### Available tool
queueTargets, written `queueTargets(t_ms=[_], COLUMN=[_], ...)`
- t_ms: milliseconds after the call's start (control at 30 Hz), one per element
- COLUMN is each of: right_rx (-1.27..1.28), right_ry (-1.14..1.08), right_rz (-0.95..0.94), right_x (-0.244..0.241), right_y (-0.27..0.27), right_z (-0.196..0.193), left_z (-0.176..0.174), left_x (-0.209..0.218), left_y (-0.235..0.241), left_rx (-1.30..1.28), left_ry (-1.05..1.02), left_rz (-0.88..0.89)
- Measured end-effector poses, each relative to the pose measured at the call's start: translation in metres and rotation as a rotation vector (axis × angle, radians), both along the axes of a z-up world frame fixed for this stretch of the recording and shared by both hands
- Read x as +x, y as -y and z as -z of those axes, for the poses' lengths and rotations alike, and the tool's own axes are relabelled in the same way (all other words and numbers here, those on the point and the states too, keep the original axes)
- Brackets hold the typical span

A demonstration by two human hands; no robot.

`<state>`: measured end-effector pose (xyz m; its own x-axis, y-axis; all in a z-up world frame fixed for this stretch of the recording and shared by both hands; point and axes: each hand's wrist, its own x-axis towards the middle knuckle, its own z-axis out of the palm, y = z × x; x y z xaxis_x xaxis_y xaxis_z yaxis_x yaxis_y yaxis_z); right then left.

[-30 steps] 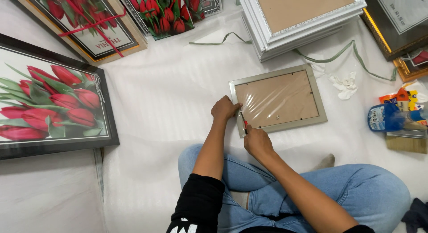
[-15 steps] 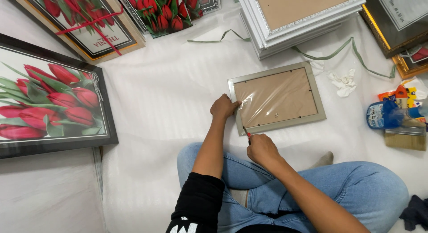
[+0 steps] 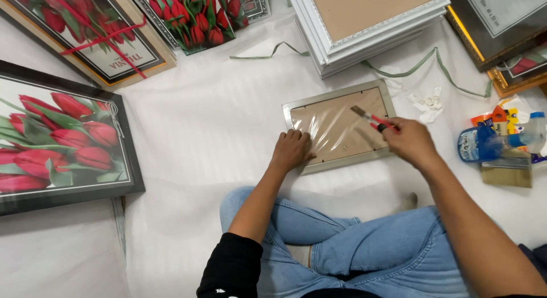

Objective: Disassembling a picture frame by untying it from a bundle and prying up the back tabs with a tool

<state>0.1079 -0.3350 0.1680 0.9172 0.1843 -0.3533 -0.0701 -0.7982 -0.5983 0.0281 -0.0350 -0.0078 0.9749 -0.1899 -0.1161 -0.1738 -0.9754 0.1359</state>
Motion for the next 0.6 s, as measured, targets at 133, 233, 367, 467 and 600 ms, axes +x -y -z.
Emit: queueTargets(t_ms=[133,233,367,467,600], right_rx=[0.174,0.404,0.464,0.528,0.555], right_ry=[-0.13,-0.12,-0.084,-0.025,-0.037], right_rz=[0.351,0.556,0.631,0.595,0.576], right_x=[0.021,0.031,0.042,0.05,0.045], right_y=[0.023,0.04,0.047,0.049,0.04], right_z=[-0.017,0.001,0.022,0.043,0.038], left_z=[0.008,0.005,-0.015,-0.015,0.008], left_x=[0.002,0.012,0.02,0.019,0.021], left_y=[0.002,0.0,0.003,0.002,-0.002], left_rx=[-0.083,-0.028,-0.01,0.01,-0.085], left_ry=[0.336,0.198,0.112,0.002,-0.017], left_rz=[0.083,0.138,0.15,0.122,0.026])
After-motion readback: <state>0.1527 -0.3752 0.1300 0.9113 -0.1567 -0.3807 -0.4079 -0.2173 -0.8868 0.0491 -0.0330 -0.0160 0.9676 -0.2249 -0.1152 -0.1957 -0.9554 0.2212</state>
